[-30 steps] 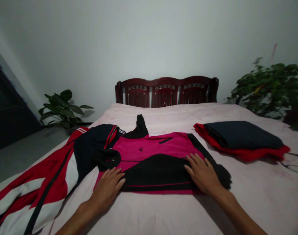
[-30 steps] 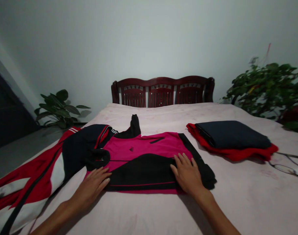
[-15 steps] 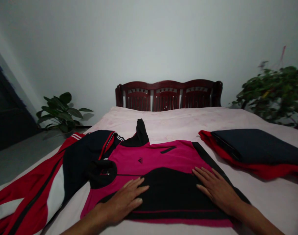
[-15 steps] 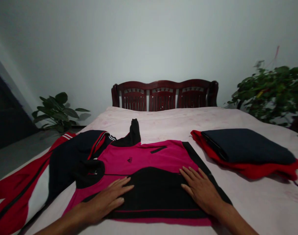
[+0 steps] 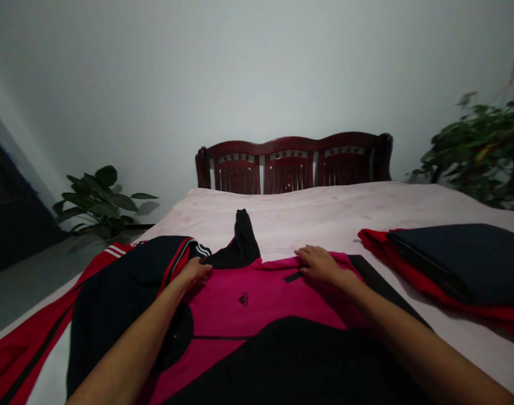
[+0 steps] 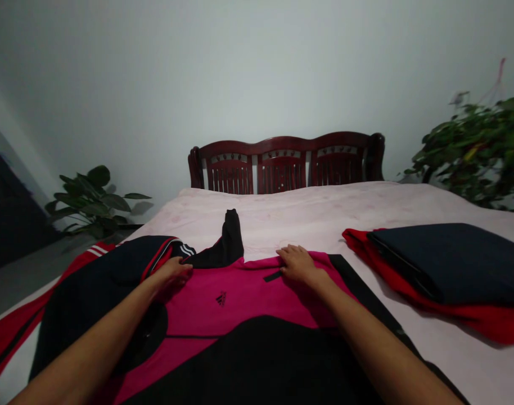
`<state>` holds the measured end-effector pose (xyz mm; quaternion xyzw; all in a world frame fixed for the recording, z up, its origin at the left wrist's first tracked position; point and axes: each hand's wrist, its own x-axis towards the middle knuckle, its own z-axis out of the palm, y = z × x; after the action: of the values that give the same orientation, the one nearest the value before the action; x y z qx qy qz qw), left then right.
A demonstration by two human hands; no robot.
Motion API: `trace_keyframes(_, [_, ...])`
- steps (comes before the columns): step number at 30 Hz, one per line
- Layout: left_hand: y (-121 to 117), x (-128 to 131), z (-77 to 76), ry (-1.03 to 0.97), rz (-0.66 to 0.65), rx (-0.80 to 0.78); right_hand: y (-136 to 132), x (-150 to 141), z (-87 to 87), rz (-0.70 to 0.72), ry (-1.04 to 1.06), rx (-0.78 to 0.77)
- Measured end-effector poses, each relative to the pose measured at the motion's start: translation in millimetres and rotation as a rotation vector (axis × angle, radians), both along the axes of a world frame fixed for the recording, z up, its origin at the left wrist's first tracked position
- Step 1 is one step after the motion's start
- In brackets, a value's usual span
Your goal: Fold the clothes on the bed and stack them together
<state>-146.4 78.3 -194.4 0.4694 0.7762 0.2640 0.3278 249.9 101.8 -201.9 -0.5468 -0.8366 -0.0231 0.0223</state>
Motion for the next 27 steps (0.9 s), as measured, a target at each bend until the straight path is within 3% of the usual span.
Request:
trace_keyframes(5, [6,-5,0.7,-0.228,0.040,-0.054,18,5,-5.8,-0.069,-0.030,-0.004])
trace_keyframes(9, [0,-18,10.0,-0.308,0.018,0.030,10,22,10.6,-0.072,-0.004,0.048])
trace_keyframes(12, [-19,-29,15.2,-0.300,-0.054,0.074,-7,42,19.1,0.004,0.079,0.122])
trace_keyframes(16, [-50,-40,1.6,-0.093,-0.184,-0.050,-36,71,12.0,0.082,0.151,0.026])
trace_keyframes(20, [-65,-44,-17.5,0.220,-0.309,-0.138,-54,90,7.9,0.051,0.097,-0.070])
trace_keyframes(23, [-67,-42,-14.6,0.458,-0.338,-0.117,-60,102,10.0,0.033,0.107,-0.002])
trace_keyframes(27, [-65,-29,-0.8,0.635,-0.355,-0.118,-71,110,1.1,-0.011,0.084,-0.091])
